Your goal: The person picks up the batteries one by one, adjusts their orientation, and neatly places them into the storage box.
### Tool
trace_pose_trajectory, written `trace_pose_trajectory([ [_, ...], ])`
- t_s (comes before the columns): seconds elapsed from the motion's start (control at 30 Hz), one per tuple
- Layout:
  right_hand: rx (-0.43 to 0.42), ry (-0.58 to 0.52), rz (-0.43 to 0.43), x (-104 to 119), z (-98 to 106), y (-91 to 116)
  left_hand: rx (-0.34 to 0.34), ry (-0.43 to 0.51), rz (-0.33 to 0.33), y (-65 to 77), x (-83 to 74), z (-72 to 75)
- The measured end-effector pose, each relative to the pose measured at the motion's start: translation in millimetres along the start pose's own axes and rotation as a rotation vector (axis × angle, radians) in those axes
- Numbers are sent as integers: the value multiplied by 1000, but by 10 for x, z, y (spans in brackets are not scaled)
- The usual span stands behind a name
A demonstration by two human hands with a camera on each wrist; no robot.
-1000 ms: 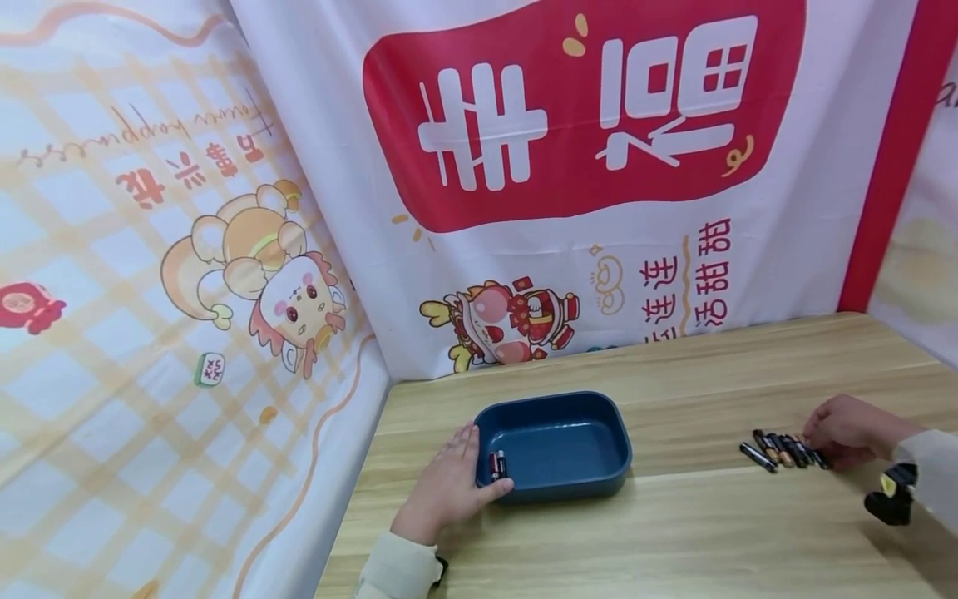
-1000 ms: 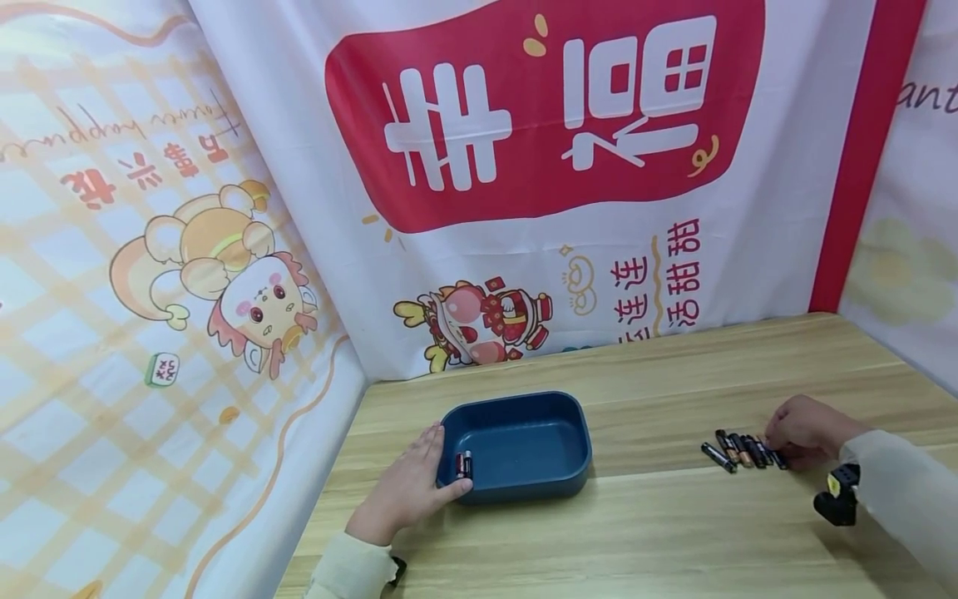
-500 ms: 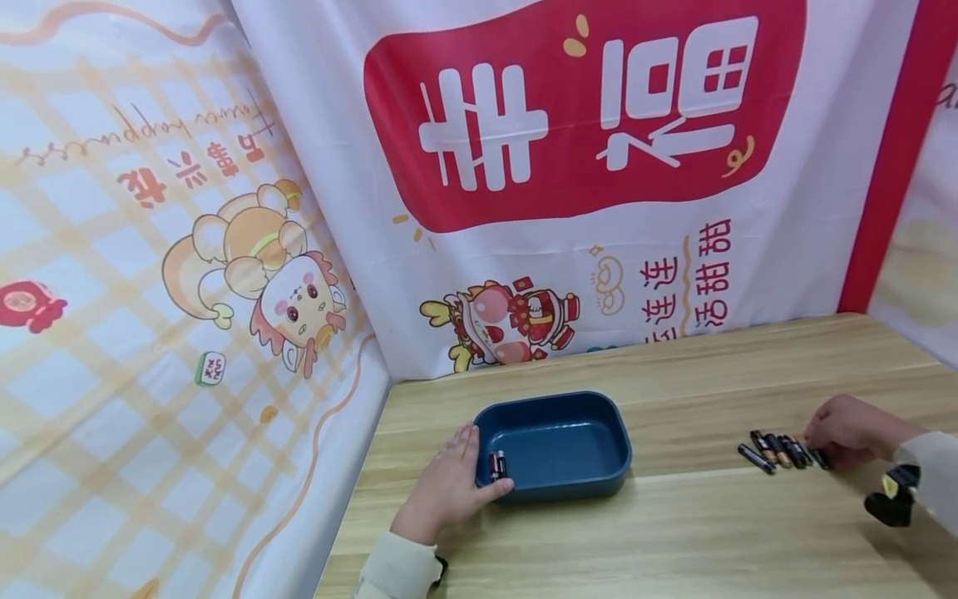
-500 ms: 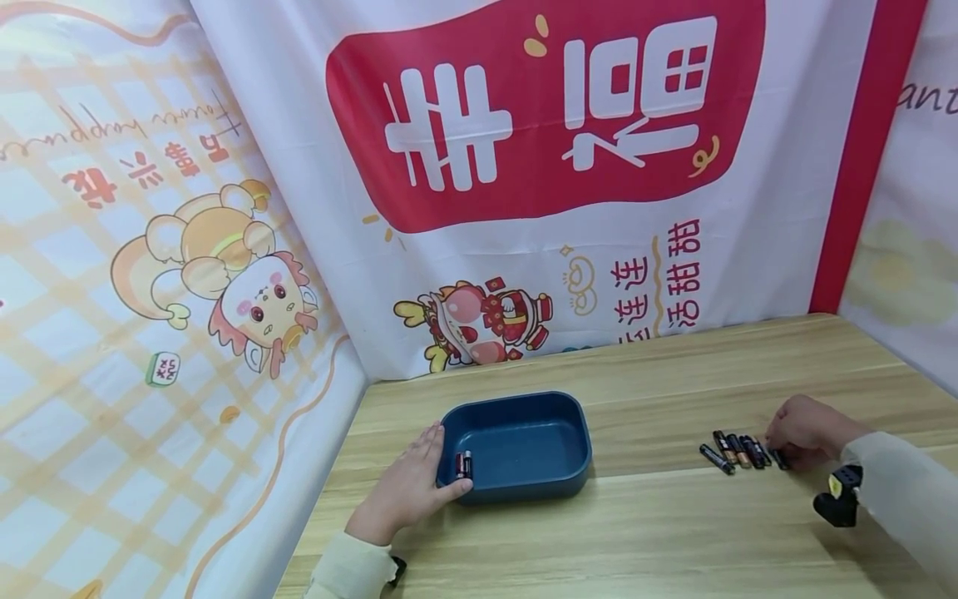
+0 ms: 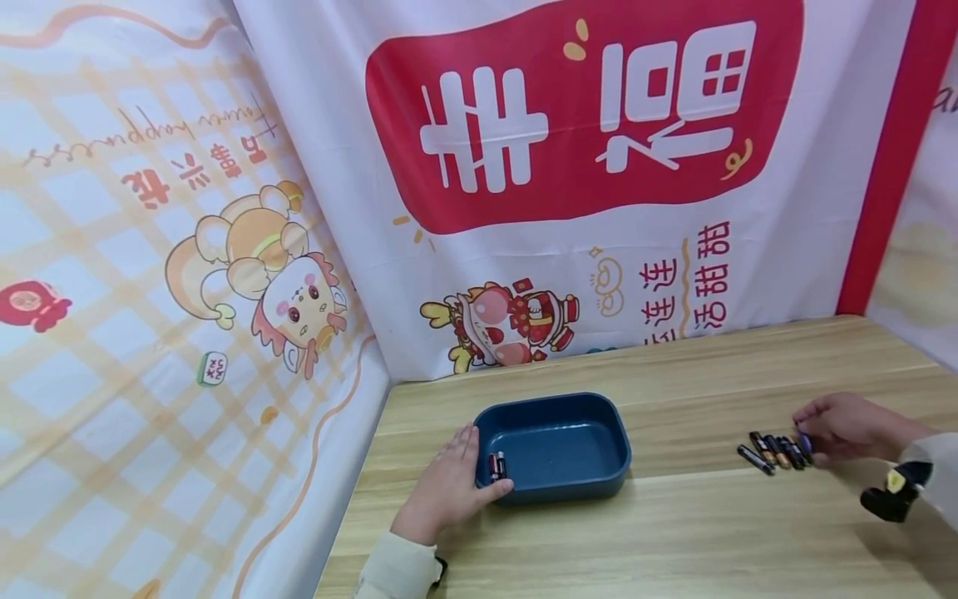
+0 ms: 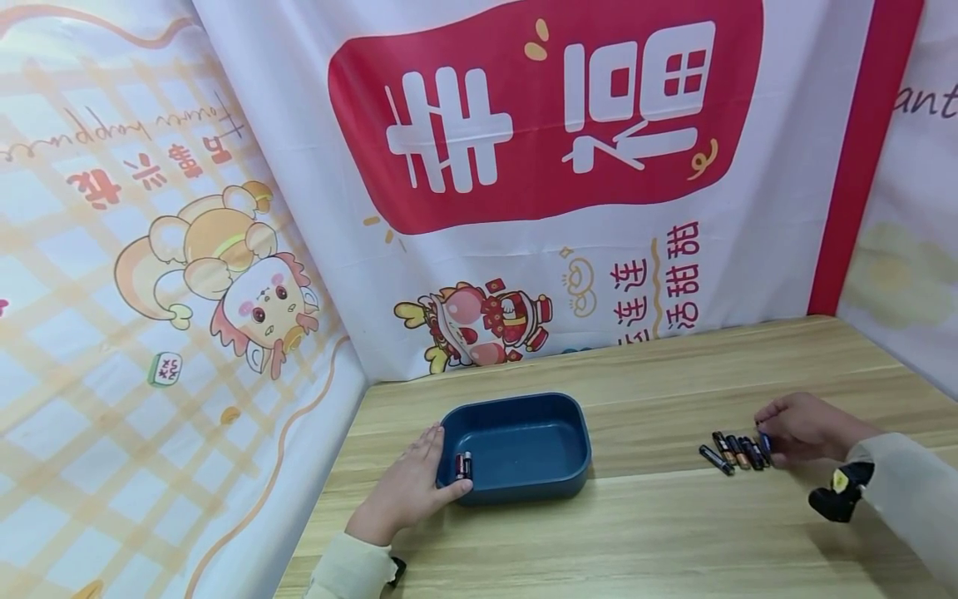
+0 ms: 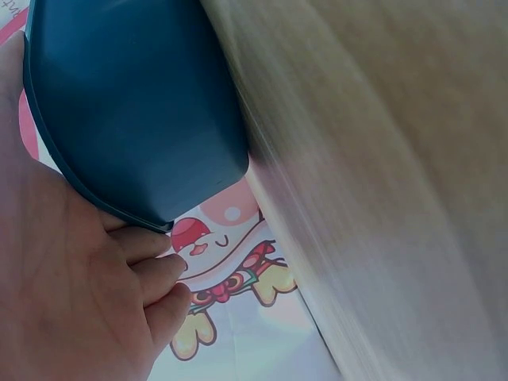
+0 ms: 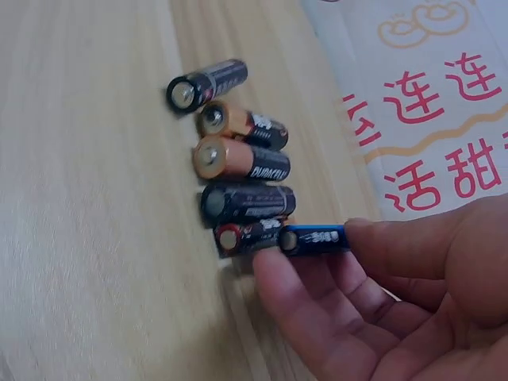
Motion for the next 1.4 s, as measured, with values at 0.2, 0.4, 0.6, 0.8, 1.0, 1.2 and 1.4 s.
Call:
trace_pose_trajectory([
  [0.2, -14, -16, 15, 118, 33, -39, 5, 2, 1, -3, 3, -7],
  [0.4, -33, -38, 17, 228, 33, -134, 11, 1, 8, 2, 15, -6],
  [0.6, 13, -87, 51, 321, -121, -212, 21, 0, 14, 6, 31, -7],
  [0.8, 39, -119, 65, 426, -230, -281, 28, -5, 22, -12, 51, -20],
  [1.0, 77, -202, 82, 482, -330, -334, 31, -11, 31, -27, 54, -28],
  [1.2, 96, -253, 78, 520, -438, -390, 22, -10, 18, -31, 36, -20],
  [1.4, 104, -269, 66, 565, -574, -460, 19, -19, 14, -36, 35, -26],
])
Point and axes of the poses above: each hand's wrist, its own y-axis away from the middle knuckle, its own z-axis out of the back of the hand, x = y × z, the point moved 10 cm from there along -y, towards the middle knuckle, and after that the axes turned 11 degrees about z, right-handed, at the moved point
